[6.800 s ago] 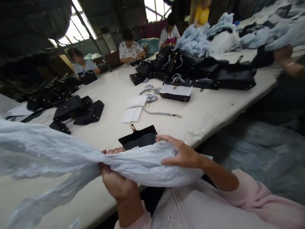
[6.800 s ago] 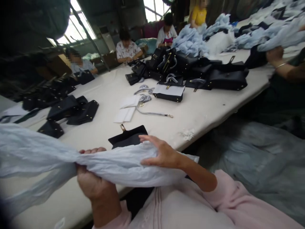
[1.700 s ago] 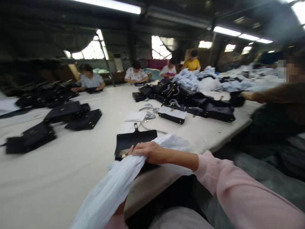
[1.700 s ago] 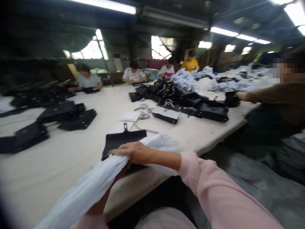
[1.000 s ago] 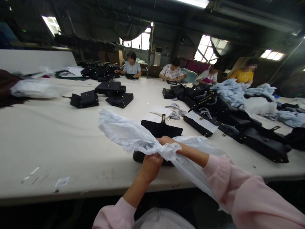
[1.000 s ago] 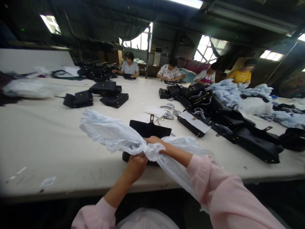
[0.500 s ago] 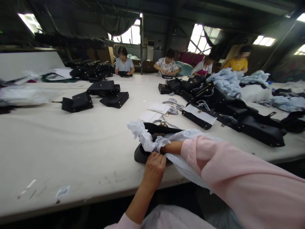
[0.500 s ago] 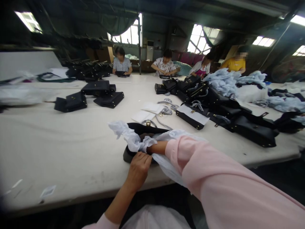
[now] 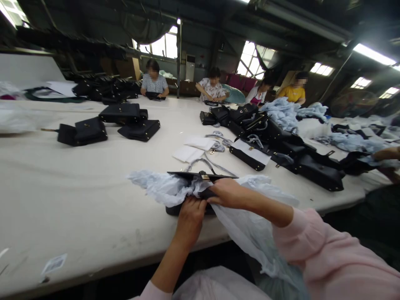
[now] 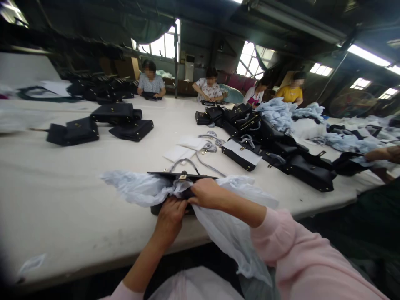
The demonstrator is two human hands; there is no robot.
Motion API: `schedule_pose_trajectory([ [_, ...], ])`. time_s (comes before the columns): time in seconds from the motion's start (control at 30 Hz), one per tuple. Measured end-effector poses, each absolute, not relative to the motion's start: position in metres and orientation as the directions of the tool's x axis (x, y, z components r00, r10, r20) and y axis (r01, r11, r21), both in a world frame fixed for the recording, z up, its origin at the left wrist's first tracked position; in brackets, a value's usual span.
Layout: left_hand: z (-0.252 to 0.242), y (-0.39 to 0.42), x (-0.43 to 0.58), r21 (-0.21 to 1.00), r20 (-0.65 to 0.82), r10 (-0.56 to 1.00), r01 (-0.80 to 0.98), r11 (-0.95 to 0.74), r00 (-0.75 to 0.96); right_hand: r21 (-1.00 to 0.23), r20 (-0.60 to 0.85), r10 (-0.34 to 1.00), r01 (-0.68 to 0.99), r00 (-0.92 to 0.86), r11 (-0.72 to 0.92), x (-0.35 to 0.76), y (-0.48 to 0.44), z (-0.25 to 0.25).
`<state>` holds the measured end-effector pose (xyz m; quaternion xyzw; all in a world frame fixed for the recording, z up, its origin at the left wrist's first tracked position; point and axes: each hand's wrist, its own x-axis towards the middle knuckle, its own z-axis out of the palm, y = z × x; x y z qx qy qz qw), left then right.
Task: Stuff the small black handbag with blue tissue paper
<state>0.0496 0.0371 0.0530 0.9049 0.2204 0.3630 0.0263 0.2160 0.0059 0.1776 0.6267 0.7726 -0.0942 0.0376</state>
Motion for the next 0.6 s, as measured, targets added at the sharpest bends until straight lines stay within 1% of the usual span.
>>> schedule_pose_trajectory([
  [0.1,0.055,0.039,0.052,0.214,0.634,0.424,0.38,-0.9,0.647,0.079,-0.196,0.975,0.989,-0.107,0.124,0.227,-0.013,0.185],
  [0.13,0.055,0.039,0.052,0.211,0.632,0.42,0.377,-0.902,0.651,0.109,-0.192,0.976,0.986,-0.104,0.126,0.23,-0.016,0.183],
  [0.17,0.054,0.04,0.052,0.206,0.631,0.415,0.375,-0.904,0.655,0.114,-0.186,0.976,0.985,-0.11,0.132,0.233,-0.017,0.181],
  [0.23,0.053,0.042,0.051,0.194,0.634,0.41,0.378,-0.905,0.656,0.075,-0.207,0.971,0.988,-0.116,0.134,0.238,-0.013,0.176],
  [0.33,0.052,0.044,0.049,0.191,0.635,0.412,0.384,-0.903,0.654,-0.041,-0.267,0.958,0.994,-0.105,0.098,0.247,0.004,0.178],
  [0.47,0.048,0.041,0.047,0.182,0.657,0.379,0.351,-0.918,0.651,-0.158,-0.267,0.96,0.986,-0.085,0.043,0.244,0.027,0.195],
  [0.57,0.038,0.044,0.045,0.067,0.718,0.274,0.329,-0.942,0.64,-0.261,-0.23,0.968,0.965,-0.101,0.038,0.221,0.04,0.197],
  [0.6,0.034,0.049,0.047,0.011,0.755,0.213,0.312,-0.95,0.621,-0.32,-0.197,0.968,0.944,-0.152,0.083,0.214,0.048,0.191],
])
